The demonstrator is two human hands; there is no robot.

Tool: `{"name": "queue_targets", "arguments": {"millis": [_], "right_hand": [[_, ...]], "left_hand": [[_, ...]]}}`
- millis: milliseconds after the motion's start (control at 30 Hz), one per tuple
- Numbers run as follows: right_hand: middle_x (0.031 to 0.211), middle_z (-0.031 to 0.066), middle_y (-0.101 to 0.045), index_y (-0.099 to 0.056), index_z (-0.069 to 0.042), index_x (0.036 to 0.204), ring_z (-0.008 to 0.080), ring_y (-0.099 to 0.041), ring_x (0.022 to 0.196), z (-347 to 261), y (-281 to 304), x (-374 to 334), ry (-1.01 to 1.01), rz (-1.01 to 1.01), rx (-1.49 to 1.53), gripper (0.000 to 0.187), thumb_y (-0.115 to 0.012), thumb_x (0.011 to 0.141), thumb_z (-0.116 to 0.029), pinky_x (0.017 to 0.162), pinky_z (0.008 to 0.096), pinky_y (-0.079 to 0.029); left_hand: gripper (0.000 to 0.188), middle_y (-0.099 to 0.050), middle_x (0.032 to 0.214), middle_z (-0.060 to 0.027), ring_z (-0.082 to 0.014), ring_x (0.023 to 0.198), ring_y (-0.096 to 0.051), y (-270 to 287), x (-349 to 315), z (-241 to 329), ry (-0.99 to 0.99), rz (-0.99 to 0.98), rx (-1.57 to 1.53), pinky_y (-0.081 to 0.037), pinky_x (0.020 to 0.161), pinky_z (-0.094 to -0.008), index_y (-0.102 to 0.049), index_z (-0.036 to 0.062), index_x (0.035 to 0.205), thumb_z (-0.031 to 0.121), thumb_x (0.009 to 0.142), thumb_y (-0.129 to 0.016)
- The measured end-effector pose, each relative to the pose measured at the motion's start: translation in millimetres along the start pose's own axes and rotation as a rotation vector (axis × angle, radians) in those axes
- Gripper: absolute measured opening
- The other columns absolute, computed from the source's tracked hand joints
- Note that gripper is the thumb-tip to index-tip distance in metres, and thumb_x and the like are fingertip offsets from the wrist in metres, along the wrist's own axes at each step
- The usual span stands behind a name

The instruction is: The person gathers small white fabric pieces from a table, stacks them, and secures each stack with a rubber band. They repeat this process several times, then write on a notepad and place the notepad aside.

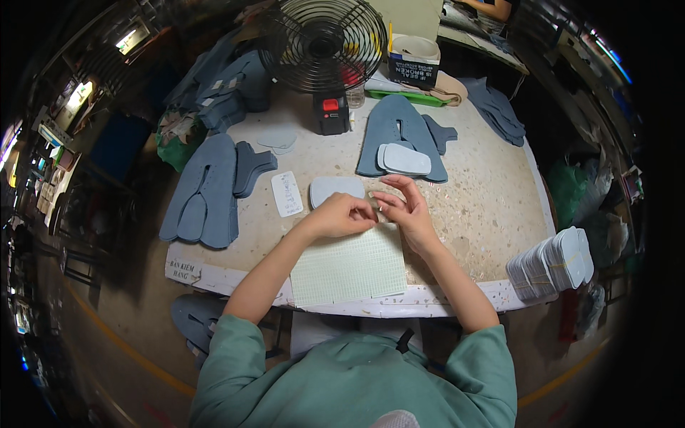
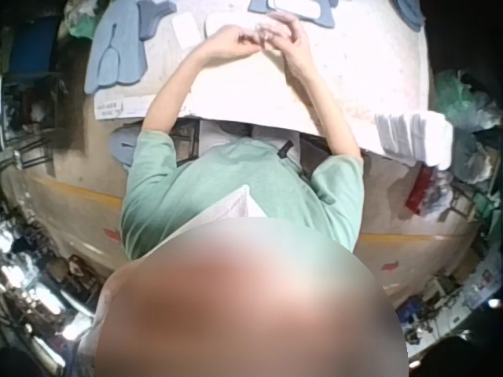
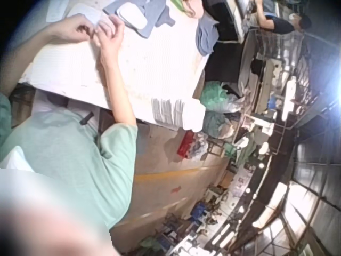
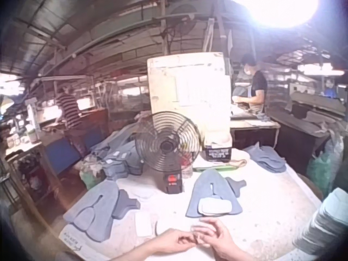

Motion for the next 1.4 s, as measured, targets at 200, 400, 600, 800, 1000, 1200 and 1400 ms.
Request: {"name": "queue_targets", "arguments": {"millis": [200, 400, 600, 800, 1000, 1200, 1400], "right_hand": [[0.104, 0.0024, -0.062, -0.059, -0.004, 0.114, 0.0080, -0.059, 0.085, -15, 10, 6, -0.124, -0.044, -0.180, 0.025, -0.060, 0.090, -0.010, 0.067, 0.0213, -0.049], [0.085, 0.0002, -0.064, -0.070, -0.005, 0.086, 0.0096, -0.056, 0.075, -21, -1, 37, 0.161, -0.147, -0.807, 0.010, -0.071, 0.082, -0.014, 0.063, 0.0236, -0.044], [0.090, 0.0062, -0.061, -0.071, -0.007, 0.081, 0.0195, -0.056, 0.086, 9, -12, 64, 0.298, -0.186, -0.920, 0.009, -0.073, 0.077, -0.015, 0.072, 0.0308, -0.046], [0.089, 0.0057, -0.059, -0.072, -0.007, 0.081, 0.0247, -0.053, 0.088, 21, -14, 57, 0.557, -0.090, -1.176, 0.008, -0.072, 0.075, -0.012, 0.077, 0.0338, -0.046], [0.085, 0.0056, -0.058, -0.072, -0.007, 0.083, 0.0243, -0.055, 0.085, 4, -9, 61, 0.586, 0.107, -1.072, 0.010, -0.073, 0.073, -0.011, 0.075, 0.0333, -0.046], [0.088, 0.0047, -0.057, -0.069, -0.006, 0.077, 0.0249, -0.054, 0.089, 0, -17, 49, 0.649, -0.053, -1.221, 0.007, -0.072, 0.073, -0.010, 0.074, 0.0336, -0.047], [0.088, 0.0042, -0.057, -0.069, -0.007, 0.078, 0.0234, -0.055, 0.090, 10, -27, 53, 0.725, -0.072, -1.380, 0.008, -0.072, 0.072, -0.011, 0.070, 0.0332, -0.050]], "left_hand": [[0.050, -0.060, 0.115, -0.0098, -0.0273, 0.111, -0.055, 42, -8, 1, -0.247, 0.493, 0.529, -0.046, 0.094, -0.0358, -0.062, 0.0041, 0.114, 0.022, 0.070, -0.078], [0.061, -0.059, 0.115, -0.0102, -0.0296, 0.111, -0.054, 48, -5, -20, -0.186, 0.335, 0.500, -0.045, 0.095, -0.0374, -0.061, 0.0060, 0.118, 0.028, 0.065, -0.081], [0.060, -0.060, 0.112, -0.0087, -0.0279, 0.105, -0.058, 48, -6, -18, -0.187, 0.360, 0.490, -0.047, 0.091, -0.0358, -0.063, 0.0056, 0.115, 0.028, 0.064, -0.082], [0.061, -0.060, 0.111, -0.0082, -0.0277, 0.104, -0.058, 49, -5, -20, -0.184, 0.367, 0.501, -0.047, 0.091, -0.0359, -0.062, 0.0061, 0.116, 0.030, 0.064, -0.082], [0.058, -0.062, 0.106, -0.0093, -0.0248, 0.095, -0.061, 57, -11, -15, -0.195, 0.288, 0.393, -0.050, 0.082, -0.0332, -0.060, 0.0107, 0.123, 0.024, 0.068, -0.076], [0.063, -0.065, 0.103, -0.0096, -0.0237, 0.077, -0.063, 65, -14, -16, -0.057, 0.293, 0.235, -0.051, 0.070, -0.0337, -0.048, 0.0199, 0.132, 0.016, 0.073, -0.068], [0.050, -0.065, 0.104, -0.0096, -0.0258, 0.082, -0.064, 55, -12, -10, -0.344, 0.424, 0.492, -0.051, 0.074, -0.0351, -0.052, 0.0157, 0.120, 0.018, 0.074, -0.071]]}}
Point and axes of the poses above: each hand's wrist, its own x-axis towards the middle knuckle, its own y-axis out of the back of the hand, z = x × y, the point moved 3 cm from there along x, towards the middle knuckle
